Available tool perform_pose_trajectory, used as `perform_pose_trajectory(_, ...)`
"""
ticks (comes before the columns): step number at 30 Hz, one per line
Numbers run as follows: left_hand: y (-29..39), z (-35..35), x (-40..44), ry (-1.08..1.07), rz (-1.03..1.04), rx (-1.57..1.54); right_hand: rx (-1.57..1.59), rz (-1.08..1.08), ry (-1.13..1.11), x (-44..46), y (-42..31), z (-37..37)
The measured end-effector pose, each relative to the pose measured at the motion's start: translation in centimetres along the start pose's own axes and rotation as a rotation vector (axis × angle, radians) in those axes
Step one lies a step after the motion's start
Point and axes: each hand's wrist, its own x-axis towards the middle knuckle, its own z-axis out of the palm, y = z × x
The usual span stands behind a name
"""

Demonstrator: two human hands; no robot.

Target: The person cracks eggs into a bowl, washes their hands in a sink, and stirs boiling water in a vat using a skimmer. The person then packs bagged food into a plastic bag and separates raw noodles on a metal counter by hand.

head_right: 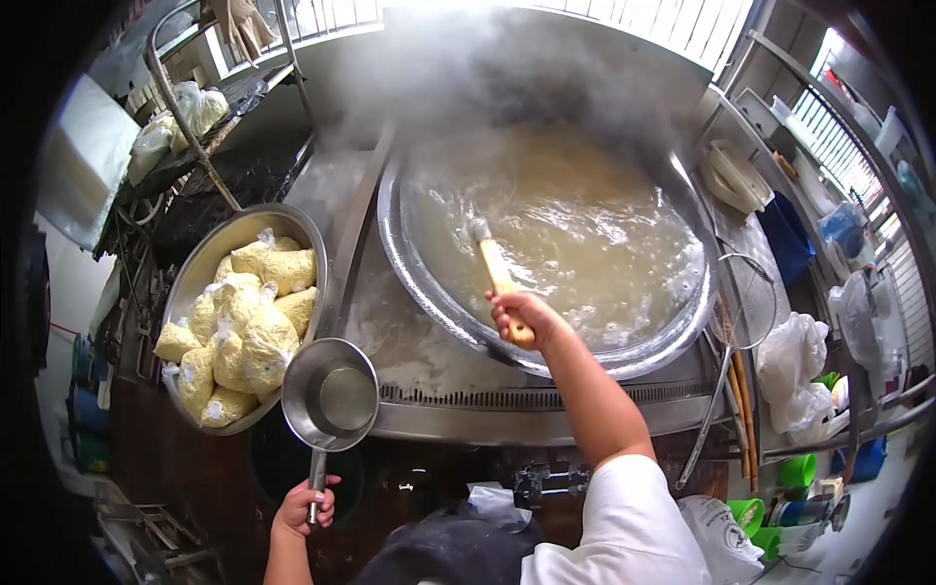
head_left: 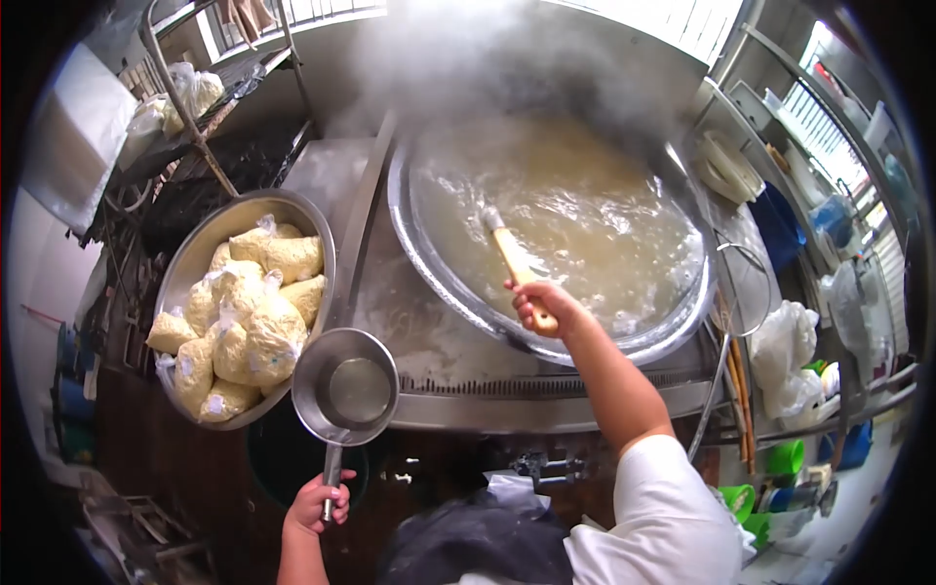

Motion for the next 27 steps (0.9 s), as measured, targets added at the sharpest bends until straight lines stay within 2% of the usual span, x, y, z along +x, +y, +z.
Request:
perform_pose_trajectory(6, 0.1, -0.1, 0.3, -0.036, -0.002, 0.029, -0.125, -0.038, 0.041, -8.9, 6.9, 4.0)
perform_pose_trajectory(14, 0.6, -0.7, 0.5, -0.096, -0.031, 0.035, -0.47, -0.1, 0.295, -19.5, 16.6, 6.4)
perform_pose_trajectory(20, 1.0, -1.1, 0.5, -0.114, -0.043, 0.094, -0.581, -0.243, 0.475, -20.4, 22.0, 3.3)
perform_pose_trajectory(22, 1.1, -1.0, 0.5, -0.134, -0.051, 0.093, -0.618, -0.275, 0.516, -20.5, 23.0, 4.3)
perform_pose_trajectory(24, 1.2, -0.9, 0.4, -0.112, -0.048, 0.107, -0.778, -0.382, 0.656, -20.5, 23.9, 5.8)
perform_pose_trajectory(27, 1.0, -1.0, 0.4, -0.105, -0.043, 0.102, -0.864, -0.434, 0.642, -21.5, 24.6, 7.1)
